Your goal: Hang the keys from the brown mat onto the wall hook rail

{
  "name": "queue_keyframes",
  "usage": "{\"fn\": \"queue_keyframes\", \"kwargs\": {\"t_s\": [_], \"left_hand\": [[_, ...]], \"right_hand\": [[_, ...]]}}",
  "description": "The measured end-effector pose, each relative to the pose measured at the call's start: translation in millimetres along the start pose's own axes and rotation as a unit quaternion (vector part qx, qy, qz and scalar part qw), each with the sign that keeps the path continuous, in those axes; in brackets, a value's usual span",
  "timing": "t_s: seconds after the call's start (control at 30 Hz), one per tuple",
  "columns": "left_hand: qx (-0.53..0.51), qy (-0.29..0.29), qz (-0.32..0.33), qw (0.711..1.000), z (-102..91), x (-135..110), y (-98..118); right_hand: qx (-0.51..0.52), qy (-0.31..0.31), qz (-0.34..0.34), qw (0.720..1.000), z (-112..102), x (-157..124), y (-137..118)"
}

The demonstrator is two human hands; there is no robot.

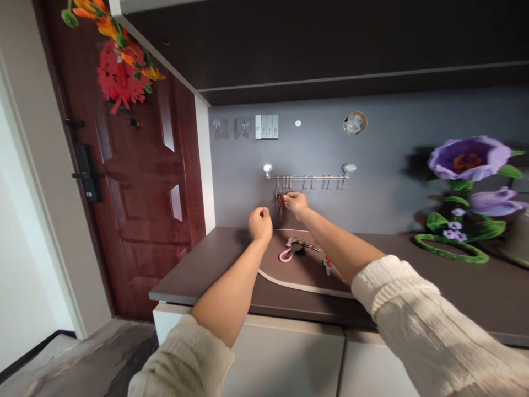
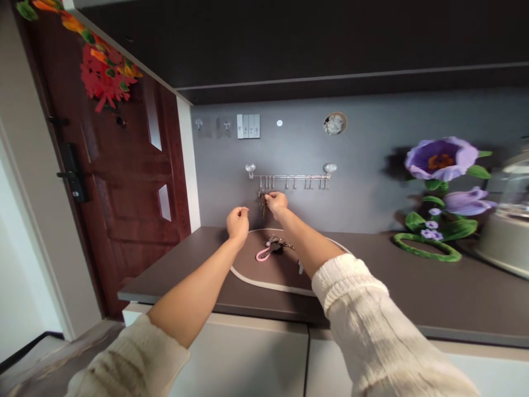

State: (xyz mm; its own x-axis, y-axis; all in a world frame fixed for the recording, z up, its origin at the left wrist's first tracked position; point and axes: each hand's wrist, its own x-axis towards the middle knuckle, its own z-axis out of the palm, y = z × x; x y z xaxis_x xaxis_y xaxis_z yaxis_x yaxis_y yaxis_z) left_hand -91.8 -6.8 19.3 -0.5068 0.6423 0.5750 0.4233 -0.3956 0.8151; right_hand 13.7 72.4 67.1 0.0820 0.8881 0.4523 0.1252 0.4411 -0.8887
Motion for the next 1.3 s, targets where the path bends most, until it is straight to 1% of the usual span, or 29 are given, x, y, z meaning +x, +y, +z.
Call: {"fn": "queue_keyframes", "kwargs": {"t_s": [0.07,0.17,0.27,0.33,0.43,0.57,0.63,0.7,0.83,0.93,1.07,1.17,1.3], "left_hand": [[0.005,-0.009,0.014,1.000,-0.3,-0.3,-0.3],[0.001,-0.026,0.034,0.999,0.3,-0.6,-1.3],[0.005,-0.058,0.058,0.997,1.5,-2.4,-1.7],[0.014,-0.095,0.081,0.992,1.9,-5.4,-0.7],[0.032,-0.167,0.133,0.976,1.7,-12.2,1.9],[0.067,-0.264,0.182,0.945,3.0,-20.6,1.7],[0.079,-0.302,0.193,0.930,4.7,-23.3,-0.2],[0.091,-0.325,0.204,0.919,6.8,-25.4,-2.4],[0.108,-0.350,0.228,0.902,10.3,-27.8,-5.8],[0.116,-0.358,0.221,0.900,12.2,-28.7,-7.3],[0.129,-0.372,0.214,0.894,13.7,-30.6,-7.3],[0.139,-0.381,0.217,0.888,14.9,-31.9,-6.9],[0.117,-0.384,0.176,0.899,17.8,-32.4,-8.9]], "right_hand": [[0.022,0.009,0.043,0.999,-8.3,-10.1,-7.8],[0.050,-0.020,0.061,0.997,-22.0,-26.9,-20.7],[0.064,-0.040,0.043,0.996,-36.6,-42.9,-29.5],[0.059,-0.050,0.023,0.997,-46.4,-53.1,-30.9],[0.026,-0.055,0.005,0.998,-61.3,-68.4,-24.9],[-0.035,-0.061,-0.006,0.998,-80.5,-84.5,-5.1],[-0.075,-0.077,-0.012,0.994,-88.5,-88.2,5.3],[-0.134,-0.093,-0.026,0.986,-94.1,-89.1,12.9],[-0.264,-0.104,-0.071,0.956,-97.0,-87.7,18.7],[-0.325,-0.118,-0.092,0.934,-94.7,-87.9,20.5],[-0.367,-0.134,-0.099,0.915,-91.2,-88.9,24.6],[-0.378,-0.147,-0.100,0.908,-89.4,-88.3,27.4],[-0.382,-0.146,-0.105,0.907,-87.5,-87.1,29.3]]}}
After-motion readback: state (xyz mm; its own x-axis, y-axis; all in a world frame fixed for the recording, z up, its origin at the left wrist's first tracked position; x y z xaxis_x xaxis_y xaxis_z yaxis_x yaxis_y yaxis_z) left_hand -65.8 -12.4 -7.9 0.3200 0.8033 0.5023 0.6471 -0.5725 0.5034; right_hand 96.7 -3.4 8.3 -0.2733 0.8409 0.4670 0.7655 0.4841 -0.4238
